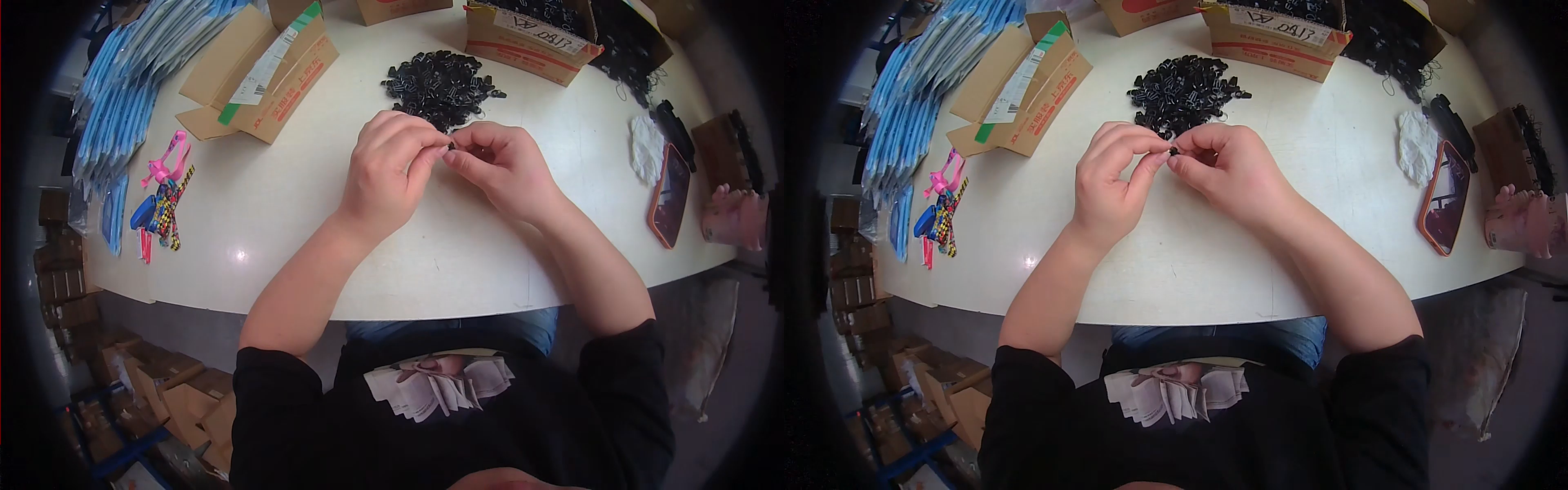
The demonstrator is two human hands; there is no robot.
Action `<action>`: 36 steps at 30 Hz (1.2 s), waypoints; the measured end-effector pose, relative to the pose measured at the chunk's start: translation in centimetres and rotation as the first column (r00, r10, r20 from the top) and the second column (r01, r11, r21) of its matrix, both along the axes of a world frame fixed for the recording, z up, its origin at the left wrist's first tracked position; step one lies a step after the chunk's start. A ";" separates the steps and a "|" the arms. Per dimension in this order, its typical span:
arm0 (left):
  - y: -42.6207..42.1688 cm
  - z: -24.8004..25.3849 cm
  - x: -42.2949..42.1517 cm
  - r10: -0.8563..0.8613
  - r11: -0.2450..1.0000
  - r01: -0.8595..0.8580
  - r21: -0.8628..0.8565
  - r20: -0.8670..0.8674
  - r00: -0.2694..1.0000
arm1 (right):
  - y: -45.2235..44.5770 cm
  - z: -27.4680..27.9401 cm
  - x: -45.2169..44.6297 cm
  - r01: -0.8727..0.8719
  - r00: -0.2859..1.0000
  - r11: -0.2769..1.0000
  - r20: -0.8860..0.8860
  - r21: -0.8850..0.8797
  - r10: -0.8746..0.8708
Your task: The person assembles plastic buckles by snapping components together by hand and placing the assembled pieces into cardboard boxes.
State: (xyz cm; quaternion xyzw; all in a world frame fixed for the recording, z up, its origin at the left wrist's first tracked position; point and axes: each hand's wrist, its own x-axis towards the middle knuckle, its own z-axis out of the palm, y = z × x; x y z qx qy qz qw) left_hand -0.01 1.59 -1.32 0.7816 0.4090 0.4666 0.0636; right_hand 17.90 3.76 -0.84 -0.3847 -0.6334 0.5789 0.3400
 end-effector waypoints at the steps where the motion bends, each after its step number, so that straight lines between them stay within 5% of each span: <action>1: 0.0 -0.1 0.0 -0.004 1.000 0.004 -0.001 0.023 1.000 | 0.0 0.0 0.0 0.001 1.000 1.000 0.010 0.005 -0.001; 10: -0.5 -0.7 0.3 -0.017 0.981 0.046 -0.189 0.155 0.988 | -0.4 -0.2 -0.5 0.075 0.996 0.958 0.031 0.276 -0.087; 19: -0.6 -0.6 0.2 -0.050 0.893 0.189 -0.408 0.329 0.943 | -0.1 -0.3 -0.2 0.003 0.967 0.702 0.175 0.712 -0.183; 27: -0.6 -0.3 0.3 0.044 0.694 0.320 -0.645 0.481 0.876 | -0.2 -0.3 -0.3 0.071 0.961 0.746 0.155 0.663 -0.229; 36: -0.9 -0.4 0.6 0.124 0.692 0.354 -0.630 0.586 0.801 | -0.3 -0.2 -0.3 0.079 0.958 0.732 0.152 0.676 -0.244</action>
